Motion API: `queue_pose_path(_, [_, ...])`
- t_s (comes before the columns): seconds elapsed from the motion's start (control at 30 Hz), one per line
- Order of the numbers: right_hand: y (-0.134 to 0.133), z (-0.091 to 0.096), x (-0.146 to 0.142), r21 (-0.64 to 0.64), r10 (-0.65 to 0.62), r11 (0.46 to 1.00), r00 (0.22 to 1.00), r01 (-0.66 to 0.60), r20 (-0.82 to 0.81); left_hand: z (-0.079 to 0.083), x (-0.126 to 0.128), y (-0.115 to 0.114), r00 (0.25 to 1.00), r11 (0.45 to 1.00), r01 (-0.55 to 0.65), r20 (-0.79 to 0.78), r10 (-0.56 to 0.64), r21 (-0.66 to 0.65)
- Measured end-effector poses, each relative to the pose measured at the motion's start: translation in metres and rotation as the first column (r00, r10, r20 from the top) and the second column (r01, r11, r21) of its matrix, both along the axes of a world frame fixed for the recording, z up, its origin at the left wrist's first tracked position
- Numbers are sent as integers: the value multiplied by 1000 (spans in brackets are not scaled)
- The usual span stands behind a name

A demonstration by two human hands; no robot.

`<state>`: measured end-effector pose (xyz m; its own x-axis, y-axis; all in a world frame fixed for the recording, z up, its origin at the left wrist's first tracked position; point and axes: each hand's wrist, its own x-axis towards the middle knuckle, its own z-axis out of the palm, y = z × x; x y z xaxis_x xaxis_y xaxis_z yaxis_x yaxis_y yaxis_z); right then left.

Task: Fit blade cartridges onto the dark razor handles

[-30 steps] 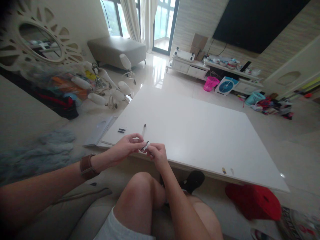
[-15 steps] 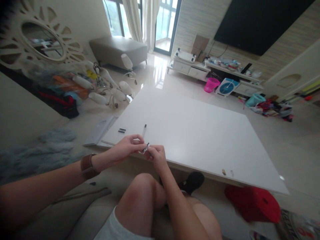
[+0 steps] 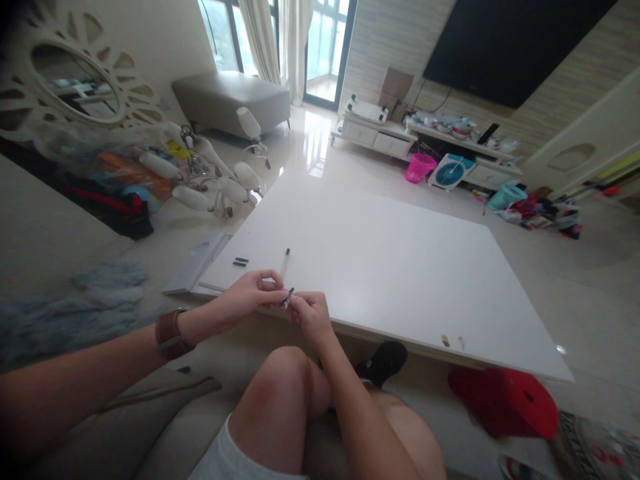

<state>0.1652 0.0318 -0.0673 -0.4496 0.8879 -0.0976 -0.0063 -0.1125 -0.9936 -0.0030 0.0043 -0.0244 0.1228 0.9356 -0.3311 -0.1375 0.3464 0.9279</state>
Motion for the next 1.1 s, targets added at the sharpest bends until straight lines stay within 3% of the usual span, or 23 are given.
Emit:
queue_pose_path(0.23, [5,-1,7,61,52,996,991,-60,121,-4,1,-1,997,999,17,-78,-14,28])
queue_pose_path(0.37, [7,0,10,157,61,983,978,-94,199,-6,4,-1,996,1000,30,-88,-30,-3])
queue_pose_path(0.5, [10,-2,12,236,66,955,907,-178,417,-5,2,0,967,987,146,-201,-158,-73])
queue_pose_path(0.6, [11,-4,13,215,93,934,776,-285,623,-6,-3,-3,823,935,353,-461,-331,-40])
queue_pose_path(0.73, [8,-3,11,155,209,876,650,-457,731,-12,-9,-14,460,762,640,-742,-487,-103])
queue_pose_path(0.8, [5,-2,10,140,279,835,629,-532,726,-15,-10,-20,346,703,690,-774,-530,-173])
queue_pose_path(1.0, [3,-4,10,70,430,750,565,-658,705,-21,-8,-25,166,636,732,-843,-511,-242])
queue_pose_path(1.1, [1,-8,10,-11,523,705,510,-709,683,-20,-6,-27,117,619,745,-864,-489,-249])
